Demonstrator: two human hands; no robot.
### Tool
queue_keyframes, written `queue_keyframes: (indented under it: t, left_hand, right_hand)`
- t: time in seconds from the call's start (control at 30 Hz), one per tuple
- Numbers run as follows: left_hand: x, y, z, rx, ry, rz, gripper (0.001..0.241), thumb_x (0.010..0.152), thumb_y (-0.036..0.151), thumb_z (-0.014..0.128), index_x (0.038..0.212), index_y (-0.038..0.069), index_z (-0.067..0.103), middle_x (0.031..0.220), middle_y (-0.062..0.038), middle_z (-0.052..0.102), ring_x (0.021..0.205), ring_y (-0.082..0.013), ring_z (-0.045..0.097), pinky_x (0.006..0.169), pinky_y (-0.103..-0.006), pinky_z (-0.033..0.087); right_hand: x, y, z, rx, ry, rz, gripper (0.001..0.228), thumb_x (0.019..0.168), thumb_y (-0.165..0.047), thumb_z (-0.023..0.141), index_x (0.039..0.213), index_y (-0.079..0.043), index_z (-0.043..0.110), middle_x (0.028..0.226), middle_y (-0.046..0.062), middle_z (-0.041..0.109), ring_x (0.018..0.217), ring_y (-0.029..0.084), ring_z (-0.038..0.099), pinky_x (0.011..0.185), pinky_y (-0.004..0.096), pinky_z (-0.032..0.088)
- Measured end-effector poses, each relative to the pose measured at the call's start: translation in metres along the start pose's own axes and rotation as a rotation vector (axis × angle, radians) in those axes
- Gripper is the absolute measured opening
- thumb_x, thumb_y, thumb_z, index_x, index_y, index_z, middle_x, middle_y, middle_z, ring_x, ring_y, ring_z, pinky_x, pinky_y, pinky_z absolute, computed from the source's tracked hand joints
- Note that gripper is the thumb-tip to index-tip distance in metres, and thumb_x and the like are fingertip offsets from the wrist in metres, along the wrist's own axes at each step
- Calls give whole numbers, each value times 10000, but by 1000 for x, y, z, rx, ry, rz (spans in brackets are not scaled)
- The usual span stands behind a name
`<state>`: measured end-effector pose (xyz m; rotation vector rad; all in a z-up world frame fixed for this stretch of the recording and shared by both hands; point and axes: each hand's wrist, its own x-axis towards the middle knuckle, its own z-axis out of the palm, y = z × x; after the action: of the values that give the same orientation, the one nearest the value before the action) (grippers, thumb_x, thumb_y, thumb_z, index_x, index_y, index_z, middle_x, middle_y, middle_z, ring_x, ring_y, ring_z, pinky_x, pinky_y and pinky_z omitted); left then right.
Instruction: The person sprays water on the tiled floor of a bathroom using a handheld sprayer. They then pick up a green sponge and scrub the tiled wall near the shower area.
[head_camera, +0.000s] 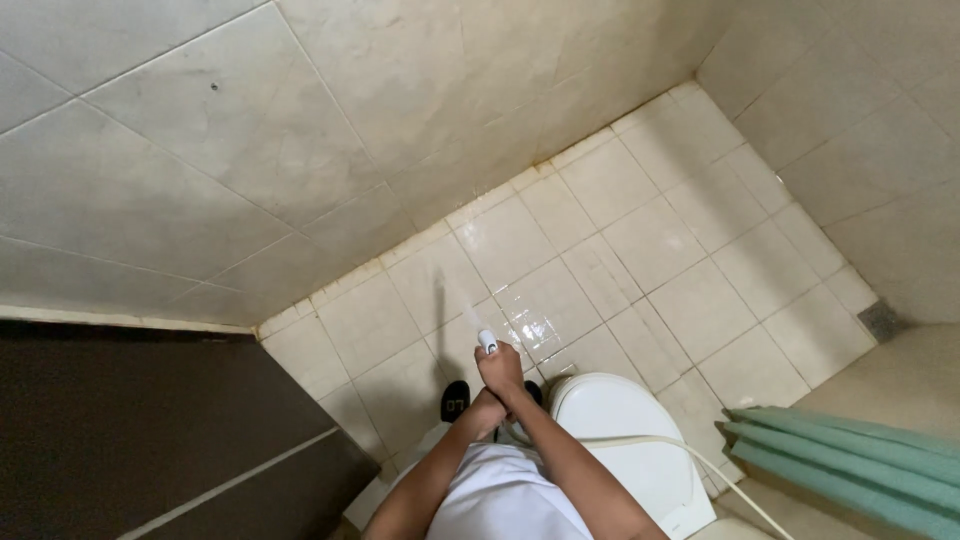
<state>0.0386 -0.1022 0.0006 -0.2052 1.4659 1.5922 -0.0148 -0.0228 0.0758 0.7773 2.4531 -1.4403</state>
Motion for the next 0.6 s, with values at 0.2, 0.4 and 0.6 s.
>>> queue_keyframes:
  t: [0.2, 0.4, 0.6]
  left_hand:
    - [3, -15, -9, 15, -65, -114, 79, 978, 97, 600, 944, 42, 645, 756, -55, 622, 638, -172, 552, 583, -351, 458]
    - [-3, -12, -12, 92, -150, -174, 78, 991, 99, 571, 942, 58, 615, 738, -44, 595, 629, -165, 540, 561, -349, 440]
    - [8, -27, -8, 88, -222, -169, 76, 993, 121, 596, 941, 72, 621, 729, -30, 582, 622, -149, 510, 560, -333, 419]
  right_hand:
    - [7, 33, 23, -112, 89, -77, 352, 889, -287, 627, 817, 50, 694, 845, 303, 689, 838, 496, 666, 783, 537, 527]
    - [-15, 17, 10, -27, 173, 16, 335, 868, -285, 645, 824, 44, 689, 831, 300, 685, 816, 492, 660, 747, 541, 526]
    - [-20, 23, 4, 16, 260, 158, 340, 863, -306, 651, 863, 31, 693, 818, 283, 701, 796, 471, 691, 744, 521, 548]
